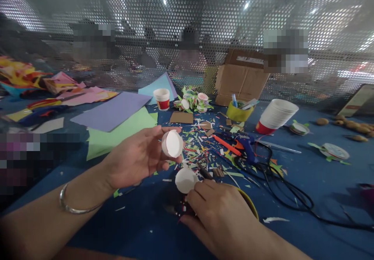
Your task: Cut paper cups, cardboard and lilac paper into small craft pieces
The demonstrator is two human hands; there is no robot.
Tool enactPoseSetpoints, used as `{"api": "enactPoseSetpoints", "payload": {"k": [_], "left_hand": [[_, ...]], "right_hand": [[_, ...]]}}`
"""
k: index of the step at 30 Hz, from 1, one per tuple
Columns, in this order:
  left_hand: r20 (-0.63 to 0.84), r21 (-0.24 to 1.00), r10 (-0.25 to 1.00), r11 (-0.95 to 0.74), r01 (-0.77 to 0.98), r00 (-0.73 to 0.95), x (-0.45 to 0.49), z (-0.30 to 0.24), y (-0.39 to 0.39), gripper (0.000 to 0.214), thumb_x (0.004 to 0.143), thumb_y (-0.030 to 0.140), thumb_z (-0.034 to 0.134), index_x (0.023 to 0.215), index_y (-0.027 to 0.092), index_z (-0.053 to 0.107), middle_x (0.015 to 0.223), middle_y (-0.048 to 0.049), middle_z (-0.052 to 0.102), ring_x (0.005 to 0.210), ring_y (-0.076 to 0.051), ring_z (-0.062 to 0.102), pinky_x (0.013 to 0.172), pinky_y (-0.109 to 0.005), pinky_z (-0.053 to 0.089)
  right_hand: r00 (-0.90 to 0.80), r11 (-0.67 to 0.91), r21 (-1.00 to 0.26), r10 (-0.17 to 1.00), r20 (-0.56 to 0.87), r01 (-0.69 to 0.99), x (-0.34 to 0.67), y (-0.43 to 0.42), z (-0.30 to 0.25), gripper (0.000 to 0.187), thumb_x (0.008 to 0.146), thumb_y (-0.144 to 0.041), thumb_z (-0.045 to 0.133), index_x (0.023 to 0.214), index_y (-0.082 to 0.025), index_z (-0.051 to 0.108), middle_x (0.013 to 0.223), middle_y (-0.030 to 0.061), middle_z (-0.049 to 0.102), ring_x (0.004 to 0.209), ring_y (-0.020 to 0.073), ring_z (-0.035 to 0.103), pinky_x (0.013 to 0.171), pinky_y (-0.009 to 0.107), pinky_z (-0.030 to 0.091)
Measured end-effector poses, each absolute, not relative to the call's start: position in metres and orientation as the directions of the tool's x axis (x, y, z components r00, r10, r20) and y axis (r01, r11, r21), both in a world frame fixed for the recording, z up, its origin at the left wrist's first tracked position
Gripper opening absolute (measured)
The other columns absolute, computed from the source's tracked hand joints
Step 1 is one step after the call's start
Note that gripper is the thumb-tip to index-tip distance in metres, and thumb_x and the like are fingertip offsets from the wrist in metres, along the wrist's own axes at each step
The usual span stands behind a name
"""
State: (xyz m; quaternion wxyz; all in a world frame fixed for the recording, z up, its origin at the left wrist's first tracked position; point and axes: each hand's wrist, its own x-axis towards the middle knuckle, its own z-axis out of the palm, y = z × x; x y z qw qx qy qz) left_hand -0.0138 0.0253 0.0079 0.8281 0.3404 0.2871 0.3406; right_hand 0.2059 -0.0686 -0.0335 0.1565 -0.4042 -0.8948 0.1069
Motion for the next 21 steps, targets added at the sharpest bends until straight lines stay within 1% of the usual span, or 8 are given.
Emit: {"api": "enactPoseSetpoints", "payload": {"k": [2,6,9,12,15,18,21], "left_hand": [[-0.237,0.774,0.767,0.520,-0.362,0.596,-0.013,0.007,0.025,0.033,0.096,0.041,0.056,0.121,0.020,0.058,0.092,-0.0077,0.070,0.081,-0.023,0.074,0.061,-0.025,0.055],[-0.189,0.824,0.760,0.467,-0.321,0.621,-0.013,0.006,0.025,0.025,0.095,0.032,0.059,0.117,0.022,0.057,0.099,-0.0081,0.070,0.085,-0.023,0.074,0.062,-0.024,0.053],[-0.154,0.845,0.755,0.435,-0.311,0.637,-0.014,0.005,0.024,0.022,0.095,0.032,0.058,0.114,0.022,0.057,0.101,-0.0080,0.069,0.086,-0.022,0.073,0.062,-0.024,0.052],[-0.131,0.878,0.761,0.386,-0.282,0.635,-0.015,0.005,0.023,0.023,0.094,0.035,0.062,0.112,0.023,0.057,0.104,-0.0070,0.067,0.087,-0.022,0.071,0.062,-0.024,0.053],[-0.111,0.920,0.786,0.312,-0.236,0.608,-0.016,0.007,0.021,0.028,0.090,0.032,0.069,0.115,0.024,0.058,0.106,-0.0049,0.065,0.087,-0.018,0.067,0.068,-0.026,0.054],[-0.080,0.941,0.806,0.255,-0.222,0.587,-0.017,0.008,0.022,0.039,0.088,0.025,0.072,0.124,0.022,0.059,0.105,-0.0041,0.063,0.086,-0.014,0.062,0.074,-0.026,0.054],[-0.043,0.960,0.806,0.196,-0.198,0.590,-0.019,0.006,0.025,0.046,0.084,0.023,0.076,0.127,0.019,0.061,0.112,-0.0069,0.063,0.091,-0.014,0.061,0.079,-0.025,0.051]], "right_hand": [[-0.607,0.626,-0.333,0.775,0.173,0.705,0.205,-0.070,-0.033,0.007,0.088,-0.025,0.070,0.092,-0.020,0.068,0.087,0.0031,0.070,0.072,0.0187,0.062,0.064,0.031,0.043],[-0.569,0.575,-0.371,0.811,0.139,0.729,0.203,-0.071,-0.032,0.008,0.085,-0.021,0.069,0.092,-0.020,0.067,0.088,0.0034,0.069,0.071,0.0188,0.060,0.064,0.031,0.043],[-0.554,0.557,-0.409,0.821,0.139,0.723,0.201,-0.071,-0.032,0.009,0.080,-0.018,0.069,0.089,-0.020,0.065,0.084,0.0016,0.068,0.068,0.0176,0.057,0.063,0.031,0.041],[-0.567,0.553,-0.486,0.812,0.134,0.677,0.200,-0.071,-0.031,0.012,0.079,-0.011,0.066,0.083,-0.021,0.061,0.081,-0.0008,0.065,0.067,0.0143,0.055,0.061,0.028,0.039],[-0.559,0.522,-0.569,0.819,0.128,0.635,0.201,-0.071,-0.027,0.017,0.076,-0.005,0.062,0.079,-0.021,0.057,0.077,-0.0031,0.062,0.064,0.0114,0.052,0.060,0.024,0.037],[-0.500,0.408,-0.660,0.864,0.056,0.631,0.205,-0.069,-0.019,0.016,0.081,-0.006,0.057,0.080,-0.022,0.054,0.072,-0.0045,0.058,0.061,0.0103,0.050,0.056,0.022,0.037],[-0.443,0.282,-0.749,0.897,-0.017,0.599,0.210,-0.067,-0.011,0.014,0.088,-0.012,0.054,0.079,-0.023,0.051,0.068,-0.0049,0.053,0.057,0.0100,0.046,0.052,0.021,0.036]]}}
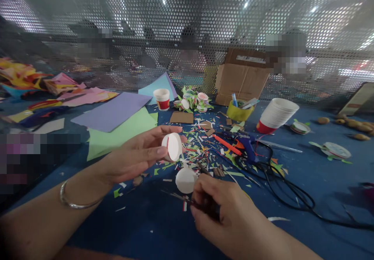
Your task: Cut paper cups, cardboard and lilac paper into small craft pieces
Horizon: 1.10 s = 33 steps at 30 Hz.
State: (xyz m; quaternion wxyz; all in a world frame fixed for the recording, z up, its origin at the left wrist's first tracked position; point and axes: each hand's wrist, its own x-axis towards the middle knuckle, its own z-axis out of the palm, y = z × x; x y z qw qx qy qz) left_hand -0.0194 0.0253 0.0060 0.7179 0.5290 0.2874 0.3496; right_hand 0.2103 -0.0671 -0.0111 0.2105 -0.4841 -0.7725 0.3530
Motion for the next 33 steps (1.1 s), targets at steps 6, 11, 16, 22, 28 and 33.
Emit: {"api": "enactPoseSetpoints", "payload": {"k": [6,11,16,22,28,33], "left_hand": [[0.042,0.993,0.750,0.039,-0.108,0.660,-0.025,0.000,0.030,0.050,0.078,0.021,0.081,0.124,0.022,0.061,0.114,-0.0052,0.063,0.101,-0.016,0.059,0.086,-0.027,0.048],[0.078,0.996,0.705,-0.081,-0.028,0.705,-0.023,-0.001,0.027,0.051,0.079,0.025,0.081,0.126,0.021,0.061,0.108,-0.0065,0.064,0.100,-0.019,0.061,0.088,-0.029,0.048],[0.132,0.976,0.711,-0.213,0.033,0.691,-0.020,0.000,0.022,0.048,0.083,0.030,0.078,0.127,0.023,0.061,0.122,-0.0090,0.062,0.108,-0.022,0.062,0.095,-0.033,0.049],[0.222,0.908,0.688,-0.404,0.111,0.691,-0.019,0.003,0.018,0.040,0.088,0.031,0.072,0.127,0.024,0.064,0.131,-0.0101,0.061,0.127,-0.026,0.055,0.106,-0.036,0.044],[0.292,0.853,0.651,-0.508,0.116,0.701,-0.019,0.001,0.018,0.040,0.090,0.028,0.070,0.129,0.025,0.062,0.134,-0.0094,0.060,0.132,-0.025,0.052,0.113,-0.037,0.039],[0.355,0.787,0.592,-0.607,0.111,0.724,-0.020,-0.001,0.020,0.047,0.086,0.023,0.074,0.131,0.025,0.060,0.133,-0.0097,0.061,0.127,-0.024,0.056,0.111,-0.039,0.042]], "right_hand": [[-0.346,0.179,-0.902,0.938,0.034,0.394,0.217,-0.067,-0.004,0.016,0.097,-0.032,0.054,0.085,-0.023,0.049,0.069,-0.0044,0.048,0.058,0.0105,0.043,0.050,0.019,0.040],[-0.225,0.188,-0.919,0.968,0.113,0.346,0.219,-0.065,-0.007,0.028,0.103,-0.048,0.044,0.107,-0.024,0.059,0.081,0.0002,0.060,0.065,0.0120,0.052,0.056,0.022,0.044],[-0.286,0.162,-0.866,0.958,0.024,0.472,0.217,-0.061,-0.006,0.030,0.103,-0.049,0.046,0.100,-0.024,0.063,0.080,-0.0015,0.067,0.065,0.0115,0.056,0.057,0.022,0.043],[-0.261,0.190,-0.834,0.964,0.057,0.518,0.216,-0.063,-0.004,0.025,0.099,-0.046,0.054,0.101,-0.024,0.065,0.072,-0.0037,0.065,0.060,0.0098,0.055,0.054,0.020,0.043],[-0.257,0.198,-0.819,0.964,0.064,0.539,0.215,-0.062,-0.002,0.023,0.099,-0.043,0.054,0.093,-0.023,0.064,0.066,-0.0051,0.062,0.056,0.0095,0.051,0.052,0.020,0.041],[-0.242,0.189,-0.801,0.969,0.057,0.569,0.214,-0.063,0.000,0.025,0.099,-0.044,0.055,0.087,-0.024,0.063,0.062,-0.0060,0.058,0.053,0.0092,0.047,0.051,0.020,0.039]]}}
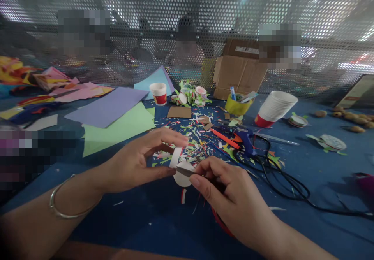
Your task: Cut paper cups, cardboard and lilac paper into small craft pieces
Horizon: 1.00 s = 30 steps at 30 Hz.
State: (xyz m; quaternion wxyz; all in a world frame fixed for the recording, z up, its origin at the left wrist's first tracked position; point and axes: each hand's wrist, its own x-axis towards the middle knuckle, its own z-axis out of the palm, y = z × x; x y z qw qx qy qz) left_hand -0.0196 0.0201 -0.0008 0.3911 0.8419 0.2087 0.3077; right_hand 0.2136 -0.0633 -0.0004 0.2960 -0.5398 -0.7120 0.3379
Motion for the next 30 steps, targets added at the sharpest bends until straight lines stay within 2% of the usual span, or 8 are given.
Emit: {"api": "enactPoseSetpoints", "payload": {"k": [5,11,21,26,30], "left_hand": [[0.372,0.763,0.575,-0.637,0.113,0.728,-0.020,-0.001,0.020,0.045,0.087,0.021,0.072,0.130,0.025,0.059,0.133,-0.0091,0.061,0.130,-0.024,0.054,0.110,-0.038,0.044],[0.374,0.788,0.596,-0.608,0.095,0.710,-0.018,-0.003,0.016,0.047,0.086,0.017,0.072,0.129,0.024,0.058,0.135,-0.0093,0.059,0.129,-0.023,0.056,0.107,-0.036,0.047],[0.371,0.732,0.659,-0.641,0.230,0.655,-0.017,-0.001,0.006,0.046,0.085,0.017,0.073,0.128,0.027,0.059,0.132,-0.0038,0.059,0.127,-0.018,0.055,0.109,-0.032,0.046],[0.339,0.761,0.684,-0.603,0.240,0.646,-0.017,-0.001,0.007,0.046,0.086,0.018,0.072,0.129,0.026,0.058,0.133,-0.0052,0.057,0.127,-0.019,0.054,0.099,-0.028,0.054],[0.330,0.778,0.705,-0.580,0.243,0.627,-0.016,0.000,0.008,0.045,0.086,0.018,0.071,0.128,0.025,0.057,0.130,-0.0046,0.058,0.120,-0.018,0.057,0.097,-0.029,0.055]], "right_hand": [[-0.255,0.189,-0.805,0.966,0.048,0.563,0.214,-0.065,-0.001,0.026,0.100,-0.043,0.053,0.086,-0.024,0.064,0.065,-0.0047,0.062,0.055,0.0100,0.051,0.053,0.021,0.040],[-0.249,0.203,-0.799,0.966,0.068,0.566,0.214,-0.064,-0.001,0.025,0.099,-0.042,0.054,0.087,-0.024,0.064,0.065,-0.0043,0.063,0.055,0.0103,0.053,0.053,0.021,0.041],[-0.229,0.218,-0.763,0.969,0.095,0.608,0.215,-0.067,-0.003,0.027,0.100,-0.042,0.052,0.085,-0.023,0.063,0.060,-0.0052,0.057,0.050,0.0098,0.047,0.048,0.021,0.036],[-0.216,0.202,-0.766,0.973,0.084,0.610,0.216,-0.063,-0.003,0.027,0.100,-0.043,0.054,0.086,-0.023,0.065,0.061,-0.0052,0.059,0.053,0.0094,0.050,0.051,0.020,0.039],[-0.208,0.206,-0.781,0.973,0.100,0.590,0.217,-0.062,-0.002,0.026,0.099,-0.044,0.054,0.088,-0.023,0.065,0.062,-0.0051,0.060,0.053,0.0095,0.051,0.050,0.020,0.040]]}}
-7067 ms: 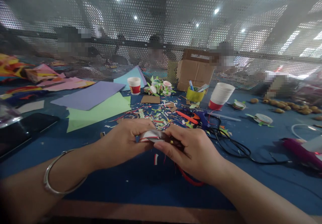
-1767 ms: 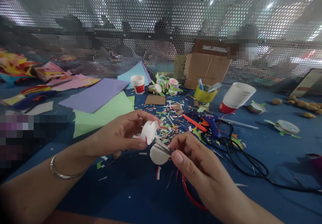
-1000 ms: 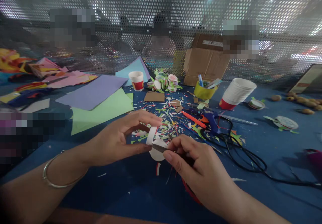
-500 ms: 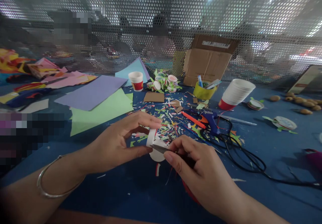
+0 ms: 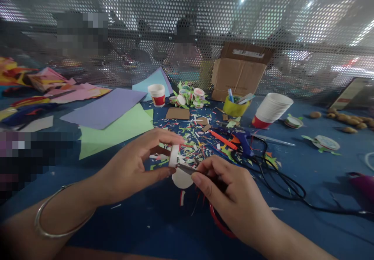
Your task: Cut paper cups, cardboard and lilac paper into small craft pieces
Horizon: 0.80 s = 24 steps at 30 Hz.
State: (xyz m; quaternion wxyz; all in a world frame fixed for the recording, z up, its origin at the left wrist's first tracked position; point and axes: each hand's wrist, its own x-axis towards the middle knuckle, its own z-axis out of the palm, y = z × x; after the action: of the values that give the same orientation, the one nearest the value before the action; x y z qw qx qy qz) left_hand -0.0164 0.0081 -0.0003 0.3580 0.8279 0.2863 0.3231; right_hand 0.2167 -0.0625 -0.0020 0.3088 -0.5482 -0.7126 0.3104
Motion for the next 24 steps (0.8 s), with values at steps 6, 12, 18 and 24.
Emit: {"api": "enactPoseSetpoints", "payload": {"k": [6,12,18,24], "left_hand": [[0.346,0.731,0.691,-0.623,0.279,0.635,-0.0177,0.0011,0.0073,0.048,0.084,0.015,0.073,0.127,0.026,0.057,0.129,-0.0032,0.060,0.121,-0.019,0.057,0.101,-0.031,0.051],[0.369,0.655,0.633,-0.697,0.293,0.681,-0.0167,0.0042,0.0086,0.046,0.083,0.012,0.073,0.125,0.025,0.058,0.131,-0.0028,0.062,0.127,-0.018,0.053,0.107,-0.030,0.045],[0.354,0.675,0.608,-0.692,0.256,0.710,-0.0169,0.0048,0.0078,0.052,0.082,0.005,0.069,0.128,0.026,0.056,0.135,-0.0048,0.061,0.129,-0.021,0.053,0.108,-0.036,0.044],[0.359,0.673,0.591,-0.700,0.238,0.722,-0.0166,0.0047,0.0076,0.055,0.081,0.002,0.067,0.128,0.026,0.056,0.135,-0.0044,0.062,0.130,-0.021,0.053,0.110,-0.037,0.043]], "right_hand": [[-0.186,0.182,-0.800,0.978,0.090,0.572,0.2196,-0.0607,-0.0018,0.030,0.099,-0.047,0.053,0.087,-0.022,0.065,0.065,-0.0037,0.061,0.057,0.0103,0.051,0.053,0.020,0.041],[-0.202,0.154,-0.823,0.978,0.048,0.547,0.2202,-0.0584,-0.0025,0.034,0.099,-0.050,0.052,0.087,-0.021,0.065,0.064,-0.0033,0.058,0.055,0.0106,0.049,0.052,0.022,0.038],[-0.211,0.129,-0.832,0.977,0.015,0.540,0.2187,-0.0575,-0.0023,0.037,0.099,-0.052,0.050,0.087,-0.020,0.065,0.065,-0.0024,0.055,0.056,0.0113,0.046,0.052,0.023,0.038],[-0.220,0.140,-0.821,0.975,0.018,0.554,0.2202,-0.0609,-0.0026,0.036,0.099,-0.052,0.051,0.089,-0.021,0.067,0.066,-0.0021,0.059,0.057,0.0116,0.049,0.053,0.023,0.039]]}}
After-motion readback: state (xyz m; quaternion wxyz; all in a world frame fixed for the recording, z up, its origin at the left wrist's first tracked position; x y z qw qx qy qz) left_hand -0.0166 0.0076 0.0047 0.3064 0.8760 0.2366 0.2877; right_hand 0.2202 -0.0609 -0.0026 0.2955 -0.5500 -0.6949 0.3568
